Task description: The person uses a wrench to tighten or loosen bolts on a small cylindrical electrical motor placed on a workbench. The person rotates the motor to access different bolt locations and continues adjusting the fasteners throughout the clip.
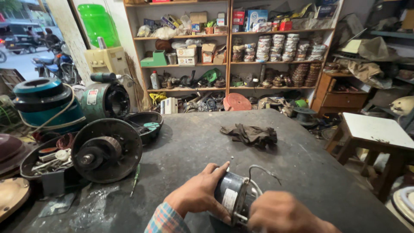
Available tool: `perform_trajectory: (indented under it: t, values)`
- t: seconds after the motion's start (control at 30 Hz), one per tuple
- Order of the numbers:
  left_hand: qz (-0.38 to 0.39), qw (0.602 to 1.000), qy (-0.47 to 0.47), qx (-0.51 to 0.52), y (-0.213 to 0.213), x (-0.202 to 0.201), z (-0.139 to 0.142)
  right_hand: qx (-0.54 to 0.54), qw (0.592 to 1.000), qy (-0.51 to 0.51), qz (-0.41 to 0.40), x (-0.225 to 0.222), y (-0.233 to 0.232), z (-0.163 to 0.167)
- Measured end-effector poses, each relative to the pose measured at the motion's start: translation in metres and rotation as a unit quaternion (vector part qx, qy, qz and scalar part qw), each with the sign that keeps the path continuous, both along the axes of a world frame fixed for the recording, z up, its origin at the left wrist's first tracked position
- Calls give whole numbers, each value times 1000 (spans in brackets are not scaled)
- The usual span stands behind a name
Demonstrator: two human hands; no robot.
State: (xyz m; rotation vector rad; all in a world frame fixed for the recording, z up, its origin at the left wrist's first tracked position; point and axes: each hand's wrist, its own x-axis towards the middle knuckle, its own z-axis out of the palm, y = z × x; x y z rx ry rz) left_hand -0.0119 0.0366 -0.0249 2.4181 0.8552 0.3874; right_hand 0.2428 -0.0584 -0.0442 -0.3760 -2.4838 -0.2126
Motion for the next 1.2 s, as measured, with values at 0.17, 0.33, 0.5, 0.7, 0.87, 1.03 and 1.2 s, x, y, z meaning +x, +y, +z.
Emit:
perform_trajectory:
  t: [0.17, 0.33, 0.5, 0.7, 0.87, 1.03, 1.2]
  values:
    - [20, 999, 22, -31, 0, 2, 2, -383, 767, 495, -140, 13, 15, -10]
    - [12, 999, 2, -33, -1, 0, 2, -511, 548, 661, -40, 29, 69, -28]
    - [20, 999, 18, -28, 2, 1, 0, -581, 440, 685, -1, 42, 93, -56]
    - [12, 1000, 5, -28, 3, 0, -2, -602, 416, 682, 5, 40, 107, -61]
    - [9, 1000, 3, -26, 3, -1, -2, -530, 556, 638, -58, 25, 88, -22]
    - [2, 1000, 9, -9, 0, -3, -4, -84, 980, 135, -120, -10, 25, -11]
    - [23, 999, 13, -27, 0, -2, -3, 6, 987, -140, -84, -9, -2, -18]
